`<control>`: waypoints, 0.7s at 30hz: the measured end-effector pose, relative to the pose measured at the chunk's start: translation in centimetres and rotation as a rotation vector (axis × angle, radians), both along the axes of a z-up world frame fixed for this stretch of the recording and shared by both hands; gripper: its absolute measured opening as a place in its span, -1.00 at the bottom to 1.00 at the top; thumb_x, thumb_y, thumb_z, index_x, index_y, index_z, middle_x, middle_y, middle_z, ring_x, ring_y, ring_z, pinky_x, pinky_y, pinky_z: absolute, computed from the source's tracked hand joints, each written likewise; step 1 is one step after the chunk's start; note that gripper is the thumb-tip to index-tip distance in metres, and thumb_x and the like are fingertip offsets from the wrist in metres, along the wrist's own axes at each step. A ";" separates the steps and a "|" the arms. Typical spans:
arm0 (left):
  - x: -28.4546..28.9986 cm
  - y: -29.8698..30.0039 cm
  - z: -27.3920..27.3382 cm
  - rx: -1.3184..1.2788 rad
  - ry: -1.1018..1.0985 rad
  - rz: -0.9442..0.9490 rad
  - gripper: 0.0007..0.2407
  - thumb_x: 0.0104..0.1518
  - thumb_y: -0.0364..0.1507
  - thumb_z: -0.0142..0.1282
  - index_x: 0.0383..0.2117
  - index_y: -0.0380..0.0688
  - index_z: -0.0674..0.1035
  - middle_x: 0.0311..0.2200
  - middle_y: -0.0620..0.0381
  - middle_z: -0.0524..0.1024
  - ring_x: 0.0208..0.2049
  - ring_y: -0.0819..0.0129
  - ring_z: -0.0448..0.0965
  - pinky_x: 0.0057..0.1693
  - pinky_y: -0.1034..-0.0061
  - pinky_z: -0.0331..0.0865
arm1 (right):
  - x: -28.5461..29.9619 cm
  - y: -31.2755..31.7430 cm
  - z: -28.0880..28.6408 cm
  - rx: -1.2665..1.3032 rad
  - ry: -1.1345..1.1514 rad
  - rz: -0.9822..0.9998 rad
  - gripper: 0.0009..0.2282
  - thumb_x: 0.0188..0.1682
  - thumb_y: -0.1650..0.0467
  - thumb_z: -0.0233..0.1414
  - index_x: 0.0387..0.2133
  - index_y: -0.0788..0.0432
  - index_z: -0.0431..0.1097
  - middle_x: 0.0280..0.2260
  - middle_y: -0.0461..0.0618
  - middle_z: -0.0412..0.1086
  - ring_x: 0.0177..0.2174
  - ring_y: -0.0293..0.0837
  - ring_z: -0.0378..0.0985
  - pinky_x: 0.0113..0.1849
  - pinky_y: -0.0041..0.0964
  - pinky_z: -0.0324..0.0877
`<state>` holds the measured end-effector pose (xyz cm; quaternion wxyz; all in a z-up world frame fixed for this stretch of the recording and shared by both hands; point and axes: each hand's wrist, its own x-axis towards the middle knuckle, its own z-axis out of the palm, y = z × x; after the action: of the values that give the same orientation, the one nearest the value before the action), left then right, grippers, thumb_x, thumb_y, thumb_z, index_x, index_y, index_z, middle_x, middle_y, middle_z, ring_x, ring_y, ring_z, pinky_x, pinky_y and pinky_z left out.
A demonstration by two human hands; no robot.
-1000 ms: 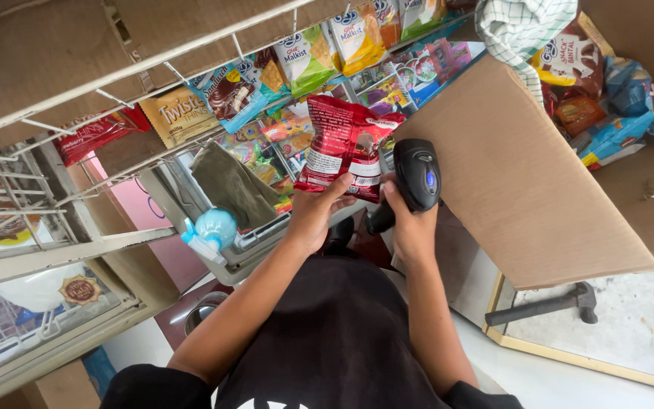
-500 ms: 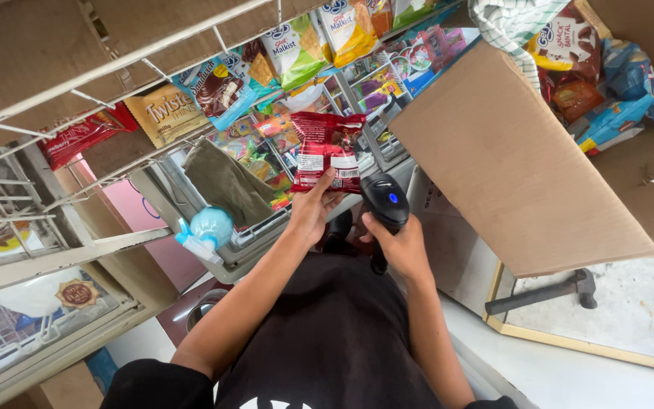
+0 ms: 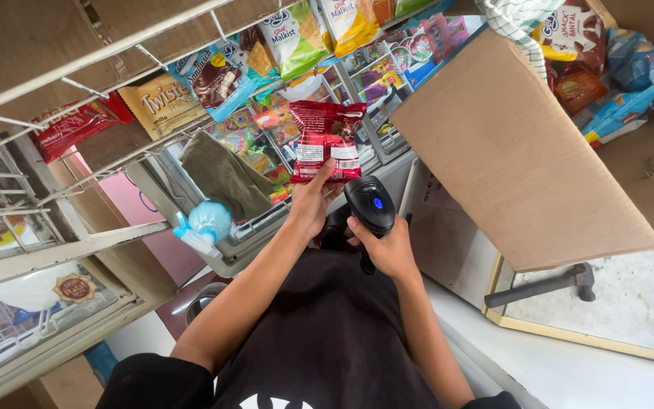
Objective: The person scans barcodes on snack bags using a handheld scanner and places them into a cardboard box.
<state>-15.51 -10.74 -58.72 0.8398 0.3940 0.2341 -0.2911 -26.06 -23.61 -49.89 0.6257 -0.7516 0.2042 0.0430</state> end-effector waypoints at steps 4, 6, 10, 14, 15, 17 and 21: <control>-0.1 0.2 0.0 0.005 -0.005 -0.008 -0.74 0.08 -0.28 0.34 -0.19 -0.11 0.62 -0.29 0.21 0.64 -0.29 0.46 0.59 -0.07 0.45 0.45 | 0.1 0.1 0.2 0.007 -0.009 0.002 -0.84 -0.05 0.41 0.20 -0.38 0.34 0.49 -0.56 -0.03 0.50 -0.54 -0.22 0.62 -0.43 -0.32 0.51; 0.0 0.3 0.0 0.011 -0.003 -0.015 -0.74 0.09 -0.28 0.33 -0.19 -0.12 0.63 -0.29 0.21 0.64 -0.28 0.46 0.59 -0.06 0.46 0.45 | 0.2 0.2 0.3 0.005 -0.007 0.000 -0.84 -0.05 0.41 0.20 -0.38 0.33 0.49 -0.56 -0.04 0.50 -0.54 -0.23 0.62 -0.43 -0.32 0.51; 0.0 0.3 -0.1 0.010 -0.017 -0.012 -0.74 0.08 -0.28 0.33 -0.20 -0.10 0.62 -0.28 0.23 0.63 -0.28 0.46 0.58 -0.06 0.45 0.44 | 0.3 0.2 0.2 -0.002 -0.012 0.005 -0.84 -0.06 0.41 0.20 -0.37 0.33 0.48 -0.56 -0.05 0.50 -0.54 -0.24 0.62 -0.42 -0.33 0.52; 0.2 0.1 -0.1 0.030 -0.006 -0.006 -0.74 0.06 -0.28 0.34 -0.20 -0.09 0.61 -0.29 0.24 0.63 -0.29 0.46 0.58 -0.08 0.45 0.43 | 0.3 0.1 0.0 0.030 -0.021 -0.006 -0.84 -0.06 0.42 0.21 -0.37 0.33 0.48 -0.54 -0.06 0.50 -0.53 -0.24 0.61 -0.42 -0.33 0.54; 0.1 0.1 -0.1 0.030 -0.006 -0.006 -0.74 0.06 -0.28 0.34 -0.20 -0.09 0.61 -0.29 0.24 0.63 -0.29 0.46 0.58 -0.08 0.45 0.43 | 0.3 0.1 0.0 0.027 -0.026 -0.004 -0.84 -0.06 0.42 0.21 -0.36 0.33 0.48 -0.53 -0.05 0.50 -0.52 -0.24 0.61 -0.42 -0.33 0.54; 0.1 0.0 -0.2 0.016 -0.016 -0.007 -0.74 0.07 -0.28 0.35 -0.20 -0.09 0.61 -0.29 0.23 0.63 -0.30 0.46 0.58 -0.08 0.45 0.43 | 0.3 0.0 0.0 0.024 -0.032 -0.003 -0.84 -0.06 0.42 0.21 -0.36 0.33 0.48 -0.53 -0.05 0.50 -0.52 -0.24 0.62 -0.42 -0.33 0.54; 0.2 0.0 -0.2 0.017 -0.019 -0.001 -0.73 0.06 -0.29 0.35 -0.20 -0.10 0.60 -0.29 0.22 0.63 -0.30 0.45 0.59 -0.09 0.45 0.44 | 0.4 -0.1 0.1 0.011 -0.024 0.005 -0.85 -0.04 0.42 0.19 -0.36 0.33 0.49 -0.54 -0.03 0.52 -0.53 -0.24 0.62 -0.42 -0.34 0.53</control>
<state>-15.36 -10.76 -58.94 0.8383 0.4042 0.2283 -0.2859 -25.68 -23.69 -49.83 0.6322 -0.7491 0.1944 0.0367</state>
